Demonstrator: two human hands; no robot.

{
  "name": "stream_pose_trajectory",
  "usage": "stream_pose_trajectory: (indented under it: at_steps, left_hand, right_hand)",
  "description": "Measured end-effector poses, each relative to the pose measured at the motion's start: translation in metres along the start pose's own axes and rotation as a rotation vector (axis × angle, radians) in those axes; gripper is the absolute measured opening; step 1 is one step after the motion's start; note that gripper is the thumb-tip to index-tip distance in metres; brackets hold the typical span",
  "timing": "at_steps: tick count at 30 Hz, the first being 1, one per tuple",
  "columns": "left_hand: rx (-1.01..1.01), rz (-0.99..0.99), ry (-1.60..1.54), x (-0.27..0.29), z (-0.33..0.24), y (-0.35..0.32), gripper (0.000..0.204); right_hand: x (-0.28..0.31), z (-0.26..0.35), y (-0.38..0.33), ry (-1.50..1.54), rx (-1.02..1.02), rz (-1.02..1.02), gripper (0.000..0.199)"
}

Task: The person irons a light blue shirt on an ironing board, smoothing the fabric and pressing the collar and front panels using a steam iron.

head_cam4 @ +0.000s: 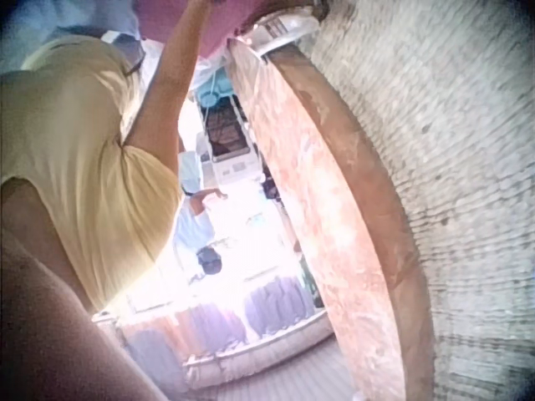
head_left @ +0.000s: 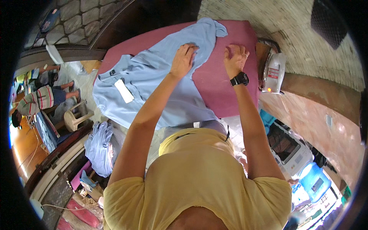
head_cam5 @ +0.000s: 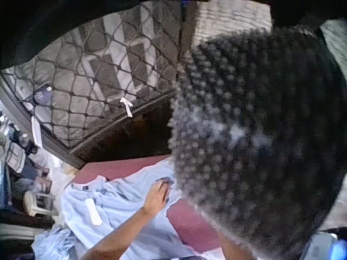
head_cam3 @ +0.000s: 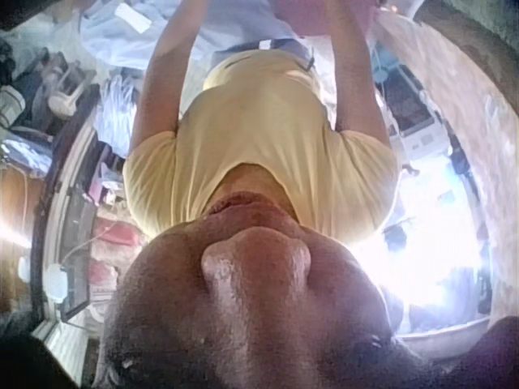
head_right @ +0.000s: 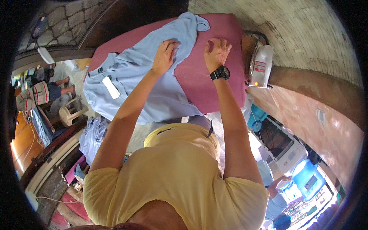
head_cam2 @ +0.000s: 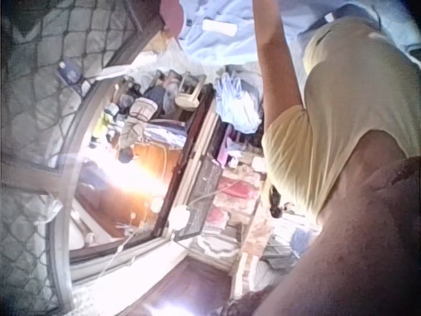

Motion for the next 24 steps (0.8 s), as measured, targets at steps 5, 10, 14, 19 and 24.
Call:
stream_pose_trajectory:
  at_steps: [5,10,14,19,24]
  left_hand:
    - [-0.161,0.05,0.091,-0.012,-0.016,0.017,0.031]
    - [-0.08,0.123,0.222,-0.015,-0.011,0.013,0.039]
    - [-0.076,0.197,0.279,-0.016,-0.013,0.015,0.046]
    - [-0.162,0.249,0.421,-0.021,-0.02,0.015,0.052]
    - [-0.158,0.283,0.451,-0.024,-0.015,0.013,0.051]
  right_hand:
    - [-0.035,0.017,-0.003,-0.062,-0.028,0.062,0.048]
    - [-0.076,0.053,-0.005,0.371,-0.222,-0.023,0.02]
    - [-0.071,0.038,-0.005,0.472,-0.279,-0.117,0.023]
    - [-0.057,0.023,-0.005,0.436,-0.27,-0.073,0.022]
    - [-0.004,-0.007,0.001,0.108,0.0,-0.167,0.022]
Point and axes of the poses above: each hand's wrist, its own y-axis towards the middle knuckle, its own x-axis out of the back of the hand, z = x × y, the point moved 4 cm from there along y, towards the middle knuckle, and after that the axes turned 3 degrees about y, right-handed, at the moved point
